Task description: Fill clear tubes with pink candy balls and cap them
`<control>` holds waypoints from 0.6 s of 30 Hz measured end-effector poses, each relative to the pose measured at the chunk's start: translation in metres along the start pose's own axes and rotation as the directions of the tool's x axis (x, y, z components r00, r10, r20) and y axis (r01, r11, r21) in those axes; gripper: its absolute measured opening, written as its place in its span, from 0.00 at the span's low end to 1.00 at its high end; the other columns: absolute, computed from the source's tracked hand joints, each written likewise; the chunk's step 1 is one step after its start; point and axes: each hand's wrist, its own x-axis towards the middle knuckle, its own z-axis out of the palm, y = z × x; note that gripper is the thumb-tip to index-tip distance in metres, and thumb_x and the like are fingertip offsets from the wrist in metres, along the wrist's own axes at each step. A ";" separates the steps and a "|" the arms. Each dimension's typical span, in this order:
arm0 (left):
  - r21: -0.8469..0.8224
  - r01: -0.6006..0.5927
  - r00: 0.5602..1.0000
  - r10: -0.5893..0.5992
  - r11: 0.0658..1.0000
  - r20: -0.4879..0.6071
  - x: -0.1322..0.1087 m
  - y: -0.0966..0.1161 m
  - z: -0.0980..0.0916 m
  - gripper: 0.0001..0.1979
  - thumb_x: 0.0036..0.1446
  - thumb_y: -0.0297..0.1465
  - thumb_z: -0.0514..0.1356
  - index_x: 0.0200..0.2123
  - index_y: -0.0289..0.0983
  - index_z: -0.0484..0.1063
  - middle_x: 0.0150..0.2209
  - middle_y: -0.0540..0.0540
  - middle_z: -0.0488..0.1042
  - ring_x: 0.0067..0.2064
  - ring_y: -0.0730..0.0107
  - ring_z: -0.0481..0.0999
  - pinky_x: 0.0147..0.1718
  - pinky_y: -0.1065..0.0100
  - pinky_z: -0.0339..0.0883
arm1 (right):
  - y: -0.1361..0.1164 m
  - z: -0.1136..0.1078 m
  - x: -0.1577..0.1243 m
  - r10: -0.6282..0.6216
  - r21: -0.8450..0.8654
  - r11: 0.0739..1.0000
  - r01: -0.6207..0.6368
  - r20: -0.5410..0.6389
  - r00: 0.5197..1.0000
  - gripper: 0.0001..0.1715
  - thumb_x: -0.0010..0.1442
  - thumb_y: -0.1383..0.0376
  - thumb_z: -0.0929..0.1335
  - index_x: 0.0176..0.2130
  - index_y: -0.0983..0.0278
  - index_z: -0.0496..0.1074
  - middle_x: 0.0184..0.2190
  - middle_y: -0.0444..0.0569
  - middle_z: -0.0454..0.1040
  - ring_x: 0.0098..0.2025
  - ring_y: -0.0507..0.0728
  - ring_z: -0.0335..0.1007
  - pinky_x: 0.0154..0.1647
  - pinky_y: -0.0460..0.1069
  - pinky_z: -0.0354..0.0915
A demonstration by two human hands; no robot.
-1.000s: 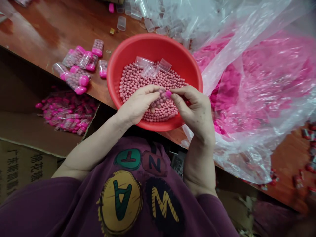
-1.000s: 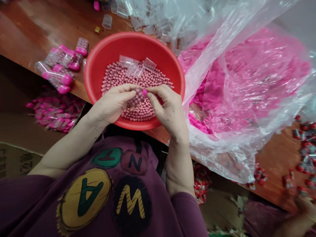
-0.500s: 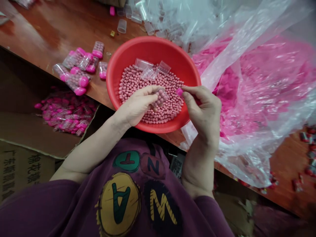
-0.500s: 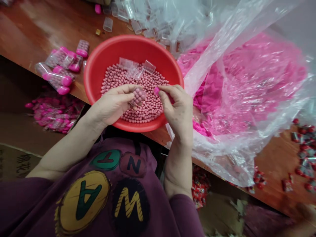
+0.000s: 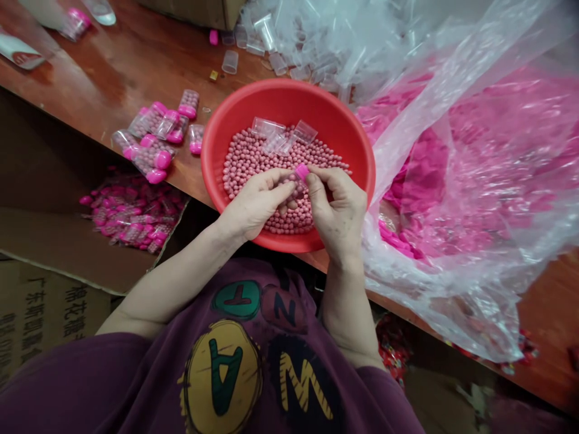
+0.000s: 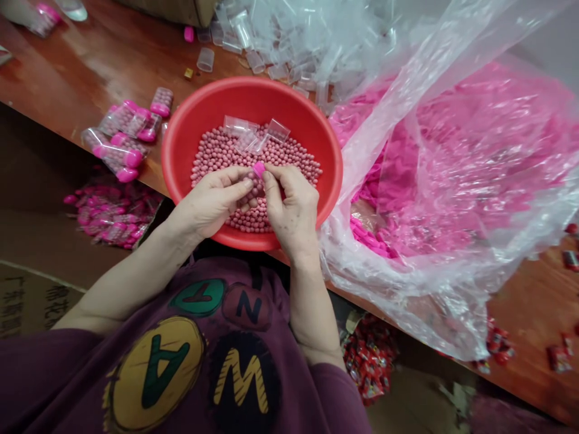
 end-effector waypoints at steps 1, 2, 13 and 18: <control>0.000 0.000 1.000 0.000 1.000 0.003 0.000 0.000 0.000 0.09 0.71 0.20 0.61 0.39 0.33 0.80 0.32 0.50 0.77 0.29 0.80 0.74 0.29 0.76 0.65 | 0.001 0.000 0.000 0.005 0.003 1.000 -0.005 0.011 1.000 0.11 0.76 0.61 0.70 0.47 0.57 0.85 0.42 0.46 0.89 0.44 0.56 0.84 0.50 0.53 0.80; 0.003 -0.002 1.000 0.002 1.000 0.006 0.000 0.000 -0.001 0.08 0.71 0.21 0.62 0.38 0.34 0.79 0.33 0.50 0.77 0.29 0.80 0.74 0.29 0.76 0.65 | 0.001 -0.001 -0.001 0.010 0.011 1.000 -0.010 0.017 1.000 0.11 0.76 0.61 0.70 0.47 0.57 0.86 0.41 0.46 0.88 0.43 0.56 0.84 0.49 0.53 0.80; 0.174 -0.161 0.986 0.165 0.971 -0.009 -0.001 -0.005 0.001 0.11 0.69 0.18 0.60 0.37 0.35 0.78 0.32 0.51 0.73 0.32 0.77 0.69 0.33 0.75 0.65 | 0.004 -0.014 -0.004 -0.048 0.001 0.999 0.049 0.085 0.995 0.09 0.75 0.60 0.72 0.47 0.55 0.85 0.40 0.47 0.87 0.43 0.58 0.83 0.50 0.56 0.79; 0.115 -0.103 0.994 0.098 0.988 0.044 -0.001 -0.002 -0.001 0.09 0.71 0.22 0.62 0.36 0.35 0.77 0.33 0.49 0.76 0.32 0.77 0.71 0.33 0.74 0.66 | 0.007 -0.012 -0.006 -0.095 0.009 0.995 0.095 0.038 0.995 0.10 0.76 0.62 0.71 0.49 0.55 0.85 0.41 0.47 0.87 0.43 0.58 0.84 0.50 0.56 0.79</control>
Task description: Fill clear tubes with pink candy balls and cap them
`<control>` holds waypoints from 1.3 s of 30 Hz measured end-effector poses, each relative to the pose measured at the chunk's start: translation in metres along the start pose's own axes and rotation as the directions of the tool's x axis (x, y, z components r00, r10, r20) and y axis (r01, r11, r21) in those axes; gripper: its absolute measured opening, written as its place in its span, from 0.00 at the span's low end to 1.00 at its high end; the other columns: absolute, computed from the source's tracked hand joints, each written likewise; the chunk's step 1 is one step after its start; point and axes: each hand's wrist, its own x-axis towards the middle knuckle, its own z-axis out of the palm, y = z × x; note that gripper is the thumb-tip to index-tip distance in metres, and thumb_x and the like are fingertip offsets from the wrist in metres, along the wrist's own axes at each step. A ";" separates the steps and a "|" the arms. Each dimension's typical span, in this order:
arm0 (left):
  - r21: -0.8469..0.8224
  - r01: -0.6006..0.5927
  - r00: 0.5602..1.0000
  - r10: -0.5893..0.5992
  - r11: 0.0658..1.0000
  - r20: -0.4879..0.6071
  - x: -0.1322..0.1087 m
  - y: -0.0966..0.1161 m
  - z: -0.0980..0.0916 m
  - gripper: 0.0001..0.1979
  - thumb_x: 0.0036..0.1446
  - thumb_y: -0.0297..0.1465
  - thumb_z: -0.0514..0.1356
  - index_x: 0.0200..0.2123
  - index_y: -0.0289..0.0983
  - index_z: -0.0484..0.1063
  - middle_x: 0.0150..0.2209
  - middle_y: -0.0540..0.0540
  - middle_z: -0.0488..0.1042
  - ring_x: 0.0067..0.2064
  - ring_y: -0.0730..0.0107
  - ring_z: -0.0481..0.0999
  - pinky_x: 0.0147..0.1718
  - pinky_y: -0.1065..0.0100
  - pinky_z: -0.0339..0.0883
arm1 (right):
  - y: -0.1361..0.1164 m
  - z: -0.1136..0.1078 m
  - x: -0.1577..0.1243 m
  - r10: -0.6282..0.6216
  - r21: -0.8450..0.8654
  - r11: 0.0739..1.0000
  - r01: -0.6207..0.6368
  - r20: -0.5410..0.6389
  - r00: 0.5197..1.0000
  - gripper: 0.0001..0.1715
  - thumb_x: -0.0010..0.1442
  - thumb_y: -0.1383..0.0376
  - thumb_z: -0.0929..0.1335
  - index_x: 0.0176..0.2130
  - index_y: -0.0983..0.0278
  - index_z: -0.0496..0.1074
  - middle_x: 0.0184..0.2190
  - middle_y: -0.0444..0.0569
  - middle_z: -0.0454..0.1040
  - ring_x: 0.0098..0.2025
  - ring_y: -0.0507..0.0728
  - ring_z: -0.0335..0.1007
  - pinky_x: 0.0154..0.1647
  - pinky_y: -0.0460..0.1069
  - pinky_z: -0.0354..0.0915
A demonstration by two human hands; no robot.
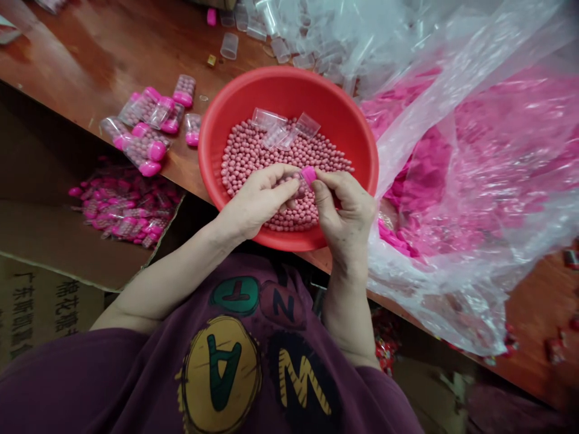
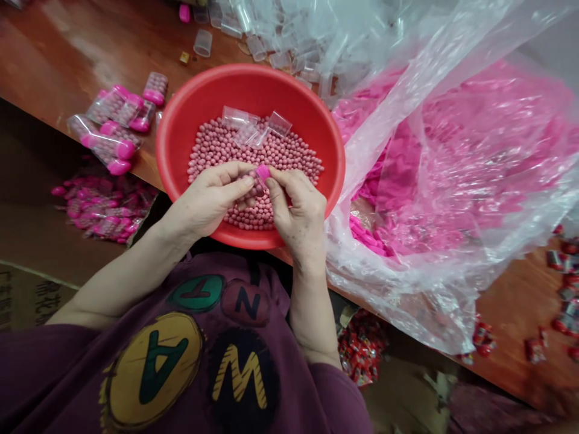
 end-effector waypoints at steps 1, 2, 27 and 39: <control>-0.003 -0.001 1.000 0.001 1.000 0.004 0.000 0.000 0.000 0.09 0.71 0.22 0.62 0.35 0.35 0.77 0.33 0.49 0.76 0.32 0.77 0.70 0.33 0.74 0.66 | -0.001 0.001 -0.001 -0.006 0.000 1.000 0.006 -0.010 1.000 0.10 0.76 0.62 0.71 0.49 0.55 0.85 0.41 0.47 0.87 0.43 0.58 0.84 0.50 0.56 0.79; -0.003 -0.006 1.000 0.006 1.000 0.005 0.000 0.000 0.000 0.09 0.71 0.22 0.62 0.36 0.35 0.77 0.33 0.49 0.75 0.32 0.77 0.70 0.33 0.74 0.66 | -0.002 0.002 -0.001 -0.008 -0.006 1.000 0.007 -0.018 1.000 0.10 0.76 0.62 0.71 0.49 0.56 0.85 0.41 0.47 0.87 0.44 0.58 0.84 0.50 0.56 0.80; -0.121 0.044 0.999 -0.042 0.992 0.018 0.000 0.000 0.001 0.08 0.73 0.22 0.62 0.39 0.36 0.79 0.34 0.50 0.75 0.33 0.76 0.74 0.32 0.74 0.68 | -0.016 -0.002 0.003 0.034 -0.066 0.997 -0.036 -0.035 0.999 0.10 0.76 0.64 0.71 0.51 0.55 0.85 0.44 0.49 0.87 0.46 0.60 0.85 0.51 0.58 0.82; -0.214 0.131 0.991 -0.124 0.968 0.045 0.003 0.001 -0.001 0.09 0.71 0.23 0.64 0.36 0.35 0.79 0.32 0.50 0.76 0.32 0.77 0.73 0.32 0.73 0.65 | -0.012 0.002 0.001 0.061 0.022 0.998 -0.060 -0.039 0.997 0.10 0.75 0.64 0.72 0.52 0.52 0.85 0.45 0.46 0.88 0.47 0.60 0.86 0.52 0.61 0.83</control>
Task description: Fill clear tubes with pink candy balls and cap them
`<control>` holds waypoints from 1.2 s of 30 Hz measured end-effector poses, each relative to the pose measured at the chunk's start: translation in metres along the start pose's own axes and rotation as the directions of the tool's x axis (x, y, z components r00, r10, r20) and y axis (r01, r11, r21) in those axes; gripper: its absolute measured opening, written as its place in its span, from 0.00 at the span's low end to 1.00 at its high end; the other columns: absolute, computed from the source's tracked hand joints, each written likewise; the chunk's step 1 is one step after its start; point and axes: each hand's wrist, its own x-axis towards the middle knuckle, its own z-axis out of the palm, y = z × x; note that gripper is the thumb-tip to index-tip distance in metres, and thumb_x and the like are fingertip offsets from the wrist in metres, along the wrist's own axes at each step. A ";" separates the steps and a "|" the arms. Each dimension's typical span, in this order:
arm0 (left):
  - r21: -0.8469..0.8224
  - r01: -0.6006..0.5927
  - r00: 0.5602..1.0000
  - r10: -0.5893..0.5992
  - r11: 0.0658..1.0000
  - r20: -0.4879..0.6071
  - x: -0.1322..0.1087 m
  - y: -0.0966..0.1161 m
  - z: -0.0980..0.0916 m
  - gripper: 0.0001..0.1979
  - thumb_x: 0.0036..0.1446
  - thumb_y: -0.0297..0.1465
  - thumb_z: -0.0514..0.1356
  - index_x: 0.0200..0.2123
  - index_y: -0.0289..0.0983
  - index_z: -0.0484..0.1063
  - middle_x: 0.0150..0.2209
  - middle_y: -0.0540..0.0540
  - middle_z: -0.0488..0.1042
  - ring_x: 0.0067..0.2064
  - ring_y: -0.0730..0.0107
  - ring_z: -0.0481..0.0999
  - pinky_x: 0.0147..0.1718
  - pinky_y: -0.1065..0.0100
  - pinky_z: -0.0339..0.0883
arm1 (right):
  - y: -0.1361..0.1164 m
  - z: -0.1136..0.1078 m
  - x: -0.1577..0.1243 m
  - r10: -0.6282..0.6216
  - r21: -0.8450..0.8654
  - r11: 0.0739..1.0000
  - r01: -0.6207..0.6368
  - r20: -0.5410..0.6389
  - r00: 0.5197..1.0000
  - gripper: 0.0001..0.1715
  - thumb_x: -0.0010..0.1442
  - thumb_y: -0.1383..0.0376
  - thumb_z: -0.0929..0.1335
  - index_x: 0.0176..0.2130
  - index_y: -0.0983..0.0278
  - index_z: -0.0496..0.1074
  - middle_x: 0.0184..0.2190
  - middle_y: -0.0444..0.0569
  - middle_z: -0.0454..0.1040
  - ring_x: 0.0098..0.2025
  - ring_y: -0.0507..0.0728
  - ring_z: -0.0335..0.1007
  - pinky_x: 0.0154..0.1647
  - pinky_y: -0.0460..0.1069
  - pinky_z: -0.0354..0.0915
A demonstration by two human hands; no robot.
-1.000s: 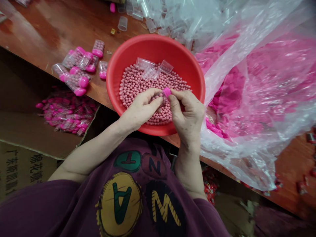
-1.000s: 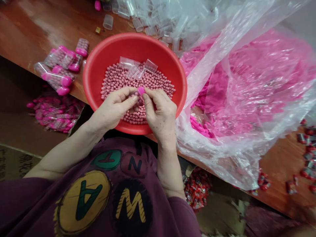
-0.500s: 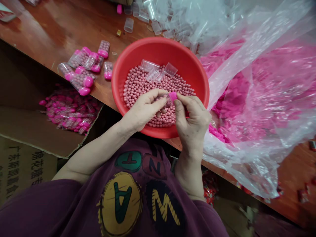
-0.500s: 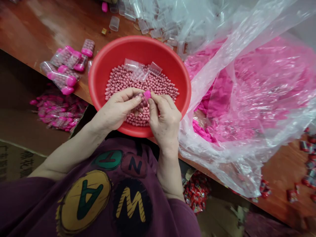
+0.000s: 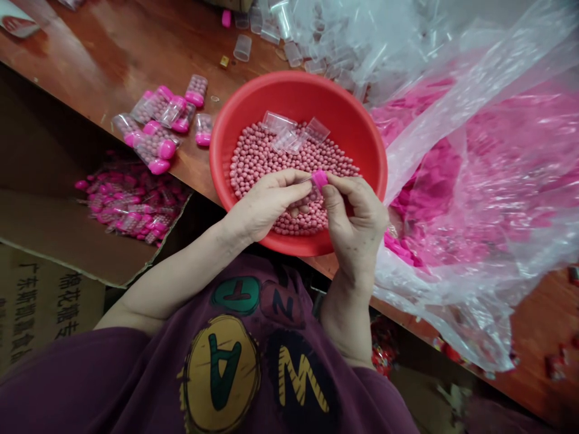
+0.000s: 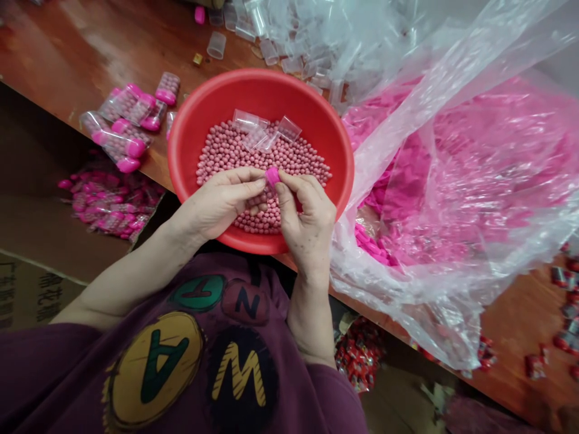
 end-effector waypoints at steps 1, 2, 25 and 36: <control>0.000 -0.010 1.000 0.010 1.000 0.006 0.000 0.000 0.000 0.08 0.71 0.23 0.64 0.36 0.35 0.80 0.32 0.49 0.77 0.32 0.77 0.73 0.33 0.73 0.66 | 0.000 0.000 -0.001 0.001 0.002 1.000 -0.001 -0.008 1.000 0.09 0.75 0.63 0.73 0.51 0.52 0.85 0.45 0.46 0.88 0.48 0.60 0.86 0.53 0.61 0.83; 0.003 -0.018 1.000 0.018 1.000 0.012 0.000 -0.001 -0.001 0.08 0.71 0.24 0.65 0.36 0.35 0.81 0.33 0.49 0.78 0.33 0.77 0.73 0.35 0.73 0.67 | -0.001 0.000 -0.002 0.006 0.002 1.000 -0.006 -0.020 1.000 0.09 0.76 0.61 0.73 0.51 0.52 0.85 0.45 0.46 0.88 0.48 0.60 0.86 0.54 0.61 0.82; 0.174 -0.204 0.978 0.194 0.963 0.072 0.001 -0.006 -0.003 0.08 0.66 0.18 0.63 0.35 0.35 0.76 0.33 0.51 0.74 0.33 0.78 0.71 0.36 0.74 0.69 | -0.005 -0.003 -0.008 -0.049 -0.082 0.996 0.047 -0.018 0.999 0.11 0.75 0.67 0.72 0.52 0.57 0.84 0.45 0.47 0.88 0.47 0.57 0.86 0.52 0.57 0.83; 0.314 -0.249 0.968 0.247 0.916 0.046 0.008 -0.016 -0.004 0.14 0.57 0.12 0.67 0.39 0.36 0.74 0.35 0.54 0.77 0.39 0.77 0.78 0.46 0.71 0.76 | -0.001 0.006 -0.010 0.061 0.055 0.997 -0.060 -0.017 0.998 0.08 0.76 0.61 0.72 0.50 0.56 0.84 0.44 0.44 0.88 0.45 0.55 0.85 0.49 0.53 0.80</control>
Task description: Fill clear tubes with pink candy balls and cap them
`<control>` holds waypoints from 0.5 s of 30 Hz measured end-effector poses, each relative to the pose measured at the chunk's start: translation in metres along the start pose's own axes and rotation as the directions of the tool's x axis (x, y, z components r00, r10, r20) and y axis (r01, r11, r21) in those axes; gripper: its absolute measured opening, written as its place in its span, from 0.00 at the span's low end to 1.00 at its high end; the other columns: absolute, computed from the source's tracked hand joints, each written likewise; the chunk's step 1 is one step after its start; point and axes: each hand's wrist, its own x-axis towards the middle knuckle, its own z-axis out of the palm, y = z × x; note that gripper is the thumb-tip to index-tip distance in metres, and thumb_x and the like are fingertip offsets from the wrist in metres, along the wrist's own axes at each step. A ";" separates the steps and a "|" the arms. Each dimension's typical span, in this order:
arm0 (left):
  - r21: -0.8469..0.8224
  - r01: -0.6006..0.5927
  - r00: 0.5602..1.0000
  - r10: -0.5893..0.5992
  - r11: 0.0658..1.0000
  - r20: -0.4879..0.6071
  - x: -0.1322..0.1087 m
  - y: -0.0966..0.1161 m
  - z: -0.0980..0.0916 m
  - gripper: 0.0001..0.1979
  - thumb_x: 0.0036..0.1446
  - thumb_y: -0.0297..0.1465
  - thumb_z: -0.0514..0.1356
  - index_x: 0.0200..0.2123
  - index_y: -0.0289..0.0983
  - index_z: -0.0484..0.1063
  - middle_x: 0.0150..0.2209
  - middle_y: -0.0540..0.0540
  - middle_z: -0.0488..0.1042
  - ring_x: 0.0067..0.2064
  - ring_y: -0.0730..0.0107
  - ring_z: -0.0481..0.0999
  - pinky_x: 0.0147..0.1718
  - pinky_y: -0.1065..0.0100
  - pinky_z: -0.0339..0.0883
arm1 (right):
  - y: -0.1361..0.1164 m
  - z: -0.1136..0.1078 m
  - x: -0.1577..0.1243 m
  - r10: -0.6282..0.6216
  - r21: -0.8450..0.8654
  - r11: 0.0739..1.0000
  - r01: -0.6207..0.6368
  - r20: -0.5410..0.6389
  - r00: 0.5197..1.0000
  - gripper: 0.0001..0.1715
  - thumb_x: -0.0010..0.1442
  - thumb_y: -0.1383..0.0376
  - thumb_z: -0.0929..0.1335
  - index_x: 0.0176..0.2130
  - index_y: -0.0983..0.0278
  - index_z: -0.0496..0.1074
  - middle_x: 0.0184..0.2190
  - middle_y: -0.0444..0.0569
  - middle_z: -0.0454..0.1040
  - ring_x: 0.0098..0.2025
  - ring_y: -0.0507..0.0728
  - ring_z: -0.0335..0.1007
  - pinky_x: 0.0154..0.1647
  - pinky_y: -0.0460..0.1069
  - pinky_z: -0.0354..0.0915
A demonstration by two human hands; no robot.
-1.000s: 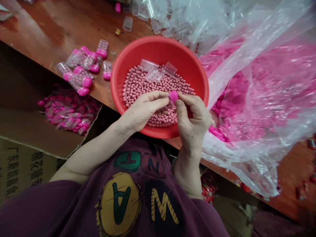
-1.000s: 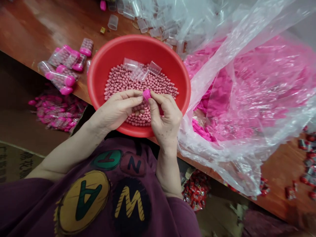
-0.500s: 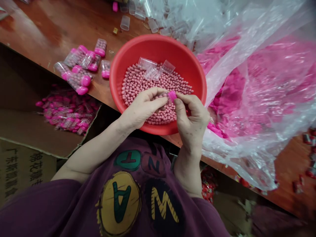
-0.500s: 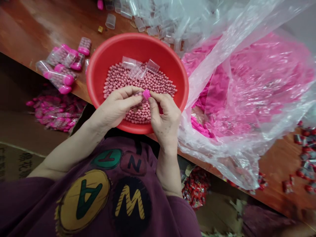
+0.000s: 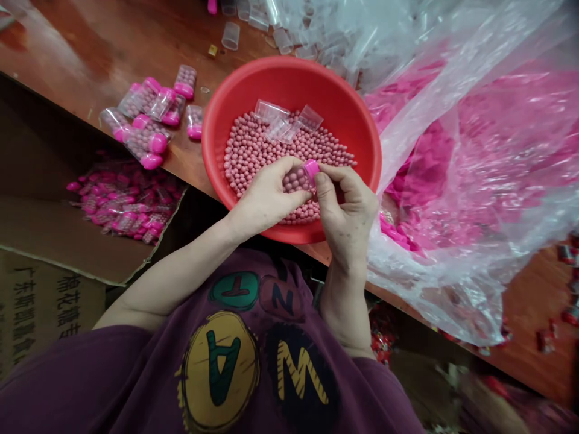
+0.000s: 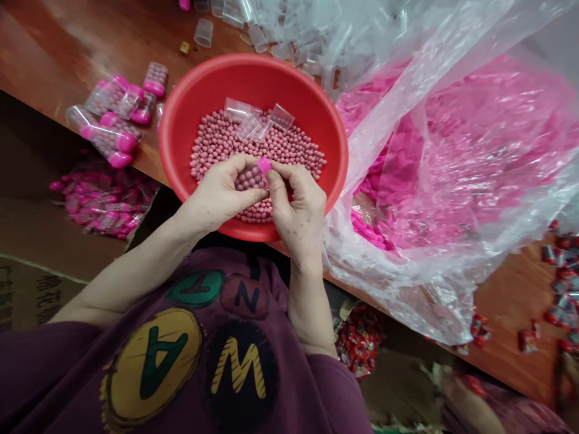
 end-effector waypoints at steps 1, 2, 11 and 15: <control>0.001 0.009 1.000 -0.009 1.000 -0.008 0.000 0.001 0.001 0.14 0.57 0.12 0.66 0.38 0.36 0.74 0.35 0.54 0.77 0.39 0.78 0.78 0.46 0.72 0.75 | -0.001 -0.001 0.000 -0.002 -0.008 1.000 0.002 0.010 1.000 0.08 0.76 0.61 0.72 0.50 0.56 0.84 0.43 0.43 0.88 0.44 0.55 0.85 0.49 0.53 0.80; -0.004 0.026 1.000 -0.026 1.000 -0.012 0.000 0.002 0.001 0.15 0.56 0.11 0.66 0.38 0.35 0.74 0.35 0.54 0.77 0.39 0.78 0.78 0.46 0.72 0.75 | -0.001 -0.002 0.000 -0.004 -0.016 1.000 0.004 0.018 1.000 0.08 0.76 0.62 0.72 0.50 0.56 0.84 0.43 0.43 0.88 0.44 0.55 0.85 0.48 0.52 0.80; 0.023 0.065 0.996 -0.064 0.998 -0.055 0.002 0.008 0.003 0.16 0.55 0.09 0.65 0.35 0.36 0.71 0.32 0.55 0.75 0.38 0.77 0.77 0.43 0.72 0.73 | 0.002 0.009 -0.004 -0.147 -0.128 0.982 0.142 -0.034 0.988 0.08 0.77 0.65 0.71 0.49 0.57 0.83 0.42 0.45 0.87 0.44 0.56 0.85 0.49 0.53 0.80; -0.004 0.072 0.997 -0.072 0.997 0.014 0.000 0.010 0.000 0.14 0.55 0.12 0.67 0.36 0.35 0.73 0.33 0.55 0.75 0.38 0.78 0.76 0.45 0.71 0.74 | 0.009 0.006 -0.008 -0.251 -0.124 0.962 0.243 -0.054 0.966 0.09 0.77 0.65 0.71 0.52 0.56 0.83 0.43 0.46 0.86 0.45 0.56 0.85 0.49 0.54 0.81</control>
